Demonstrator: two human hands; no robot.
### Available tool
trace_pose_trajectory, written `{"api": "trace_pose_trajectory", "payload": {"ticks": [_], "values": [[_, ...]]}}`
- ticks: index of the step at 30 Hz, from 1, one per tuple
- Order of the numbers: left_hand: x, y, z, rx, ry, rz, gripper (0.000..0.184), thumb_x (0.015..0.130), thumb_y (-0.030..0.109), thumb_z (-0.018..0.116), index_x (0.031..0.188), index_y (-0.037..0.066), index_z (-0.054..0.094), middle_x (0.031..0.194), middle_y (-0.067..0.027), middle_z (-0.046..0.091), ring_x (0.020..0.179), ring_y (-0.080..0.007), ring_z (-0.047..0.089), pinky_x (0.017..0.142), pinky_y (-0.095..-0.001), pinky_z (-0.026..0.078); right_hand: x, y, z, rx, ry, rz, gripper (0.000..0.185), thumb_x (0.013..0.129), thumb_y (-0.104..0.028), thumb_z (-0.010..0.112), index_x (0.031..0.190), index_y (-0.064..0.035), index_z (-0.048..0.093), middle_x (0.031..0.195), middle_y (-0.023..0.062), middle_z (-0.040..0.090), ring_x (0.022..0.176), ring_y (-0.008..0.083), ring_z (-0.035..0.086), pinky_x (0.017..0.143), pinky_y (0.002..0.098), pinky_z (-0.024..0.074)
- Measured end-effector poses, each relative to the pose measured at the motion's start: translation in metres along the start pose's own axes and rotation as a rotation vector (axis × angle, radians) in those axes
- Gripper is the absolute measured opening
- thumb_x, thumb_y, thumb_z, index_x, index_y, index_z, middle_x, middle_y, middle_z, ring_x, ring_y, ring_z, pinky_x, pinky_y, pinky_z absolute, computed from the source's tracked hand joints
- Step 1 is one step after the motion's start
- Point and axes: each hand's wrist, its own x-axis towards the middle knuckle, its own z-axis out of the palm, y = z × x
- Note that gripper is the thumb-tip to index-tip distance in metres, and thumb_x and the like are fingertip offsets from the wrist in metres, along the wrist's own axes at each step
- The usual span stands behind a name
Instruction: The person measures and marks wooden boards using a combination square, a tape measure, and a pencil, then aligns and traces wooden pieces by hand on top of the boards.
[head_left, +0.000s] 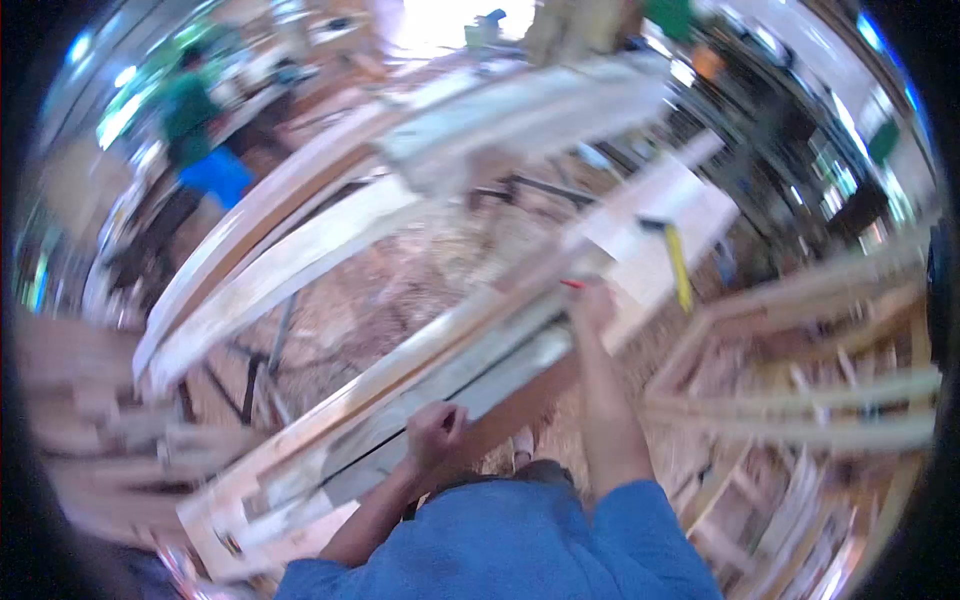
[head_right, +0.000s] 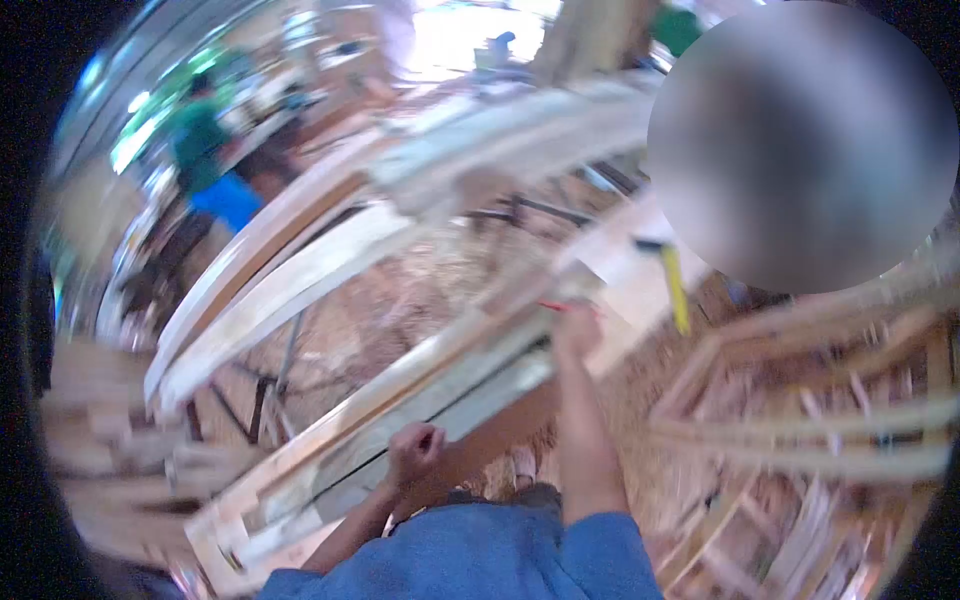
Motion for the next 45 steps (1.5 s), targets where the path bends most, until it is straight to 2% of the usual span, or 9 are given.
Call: {"api": "trace_pose_trajectory", "payload": {"ticks": [4,8,10,16,19,28,35,41,45], "values": [[-0.014,-0.002,-0.031,-0.281,0.2,-0.406,0.018,0.09,0.015,0.072,0.085,-0.002,0.07,0.071,-0.0133,0.066,0.063,-0.0165,0.062,0.06,-0.0334,0.05,-0.002,-0.011,-0.012,0.117,0.073,-0.001,0.027,0.09,-0.034,0.067,0.099,-0.0101,0.072,0.094,0.0176,0.074,0.09,0.0382,0.072,0.076,0.0508,0.0572],[-0.057,-0.006,-0.081,-0.226,0.442,-0.435,0.017,0.093,0.015,0.069,0.085,0.0,0.071,0.067,-0.0059,0.064,0.06,-0.0114,0.058,0.056,-0.0287,0.048,0.01,0.004,-0.001,0.101,0.147,-0.083,0.039,0.089,-0.043,0.066,0.101,-0.0054,0.068,0.091,0.02,0.073,0.088,0.0416,0.071,0.077,0.0541,0.0561],[-0.084,-0.022,-0.113,-0.581,0.677,-0.818,0.017,0.094,0.016,0.068,0.083,0.004,0.069,0.065,-0.003,0.062,0.057,-0.01,0.057,0.052,-0.0272,0.046,0.013,0.005,0.002,0.094,0.162,-0.076,0.042,0.089,-0.044,0.067,0.101,-0.004,0.066,0.091,0.0205,0.073,0.088,0.042,0.071,0.078,0.0544,0.0559],[-0.207,-0.07,-0.184,-0.477,1.274,-0.934,0.021,0.096,0.02,0.063,0.08,0.007,0.062,0.062,-0.0009,0.056,0.047,-0.0088,0.047,0.041,-0.0237,0.036,0.015,0.015,-0.004,0.131,0.094,-0.13,0.039,0.09,-0.04,0.066,0.105,-0.0045,0.066,0.1,0.0202,0.072,0.096,0.0414,0.07,0.082,0.0543,0.0552],[-0.241,-0.065,-0.199,-0.811,1.413,-0.936,0.021,0.096,0.02,0.061,0.079,0.009,0.059,0.062,0.0002,0.055,0.046,-0.0078,0.046,0.039,-0.0234,0.034,0.025,0.02,0.002,0.12,0.099,-0.116,0.035,0.093,-0.039,0.06,0.106,-0.0068,0.067,0.106,0.0204,0.071,0.102,0.0415,0.068,0.086,0.054,0.054],[-0.234,-0.031,-0.222,-0.578,1.108,-1.067,0.025,0.098,0.026,0.062,0.084,0.006,0.065,0.071,-0.004,0.064,0.058,-0.0122,0.061,0.051,-0.0264,0.048,0.024,0.023,0.006,0.126,0.104,-0.111,0.026,0.088,-0.032,0.069,0.102,-0.0097,0.069,0.099,0.0154,0.073,0.092,0.0403,0.07,0.078,0.0531,0.0555],[-0.237,-0.042,-0.23,0.154,0.796,-1.065,0.03,0.095,0.026,0.066,0.094,-0.004,0.07,0.079,-0.0132,0.07,0.073,-0.0232,0.068,0.07,-0.0365,0.055,0.03,0.034,0.014,0.111,0.153,-0.256,0.026,0.088,-0.03,0.069,0.102,-0.0081,0.069,0.099,0.0163,0.072,0.092,0.0402,0.069,0.078,0.0518,0.0548],[-0.25,-0.044,-0.229,0.417,0.685,-1.003,0.028,0.088,0.021,0.073,0.098,-0.004,0.071,0.099,-0.0209,0.071,0.095,-0.0346,0.069,0.086,-0.0424,0.054,0.033,0.044,0.016,0.203,0.223,-0.327,0.027,0.086,-0.028,0.066,0.097,-0.0035,0.069,0.09,0.0207,0.072,0.086,0.043,0.069,0.076,0.0535,0.0539],[-0.265,-0.052,-0.217,0.512,0.738,-0.974,0.041,0.086,0.021,0.075,0.116,-0.005,0.064,0.12,-0.0252,0.065,0.115,-0.0391,0.061,0.1,-0.0465,0.048,0.029,0.048,0.01,0.316,0.236,-0.349,0.025,0.082,-0.024,0.065,0.095,-0.002,0.07,0.089,0.0221,0.072,0.085,0.0449,0.069,0.076,0.0537,0.0533]]}}
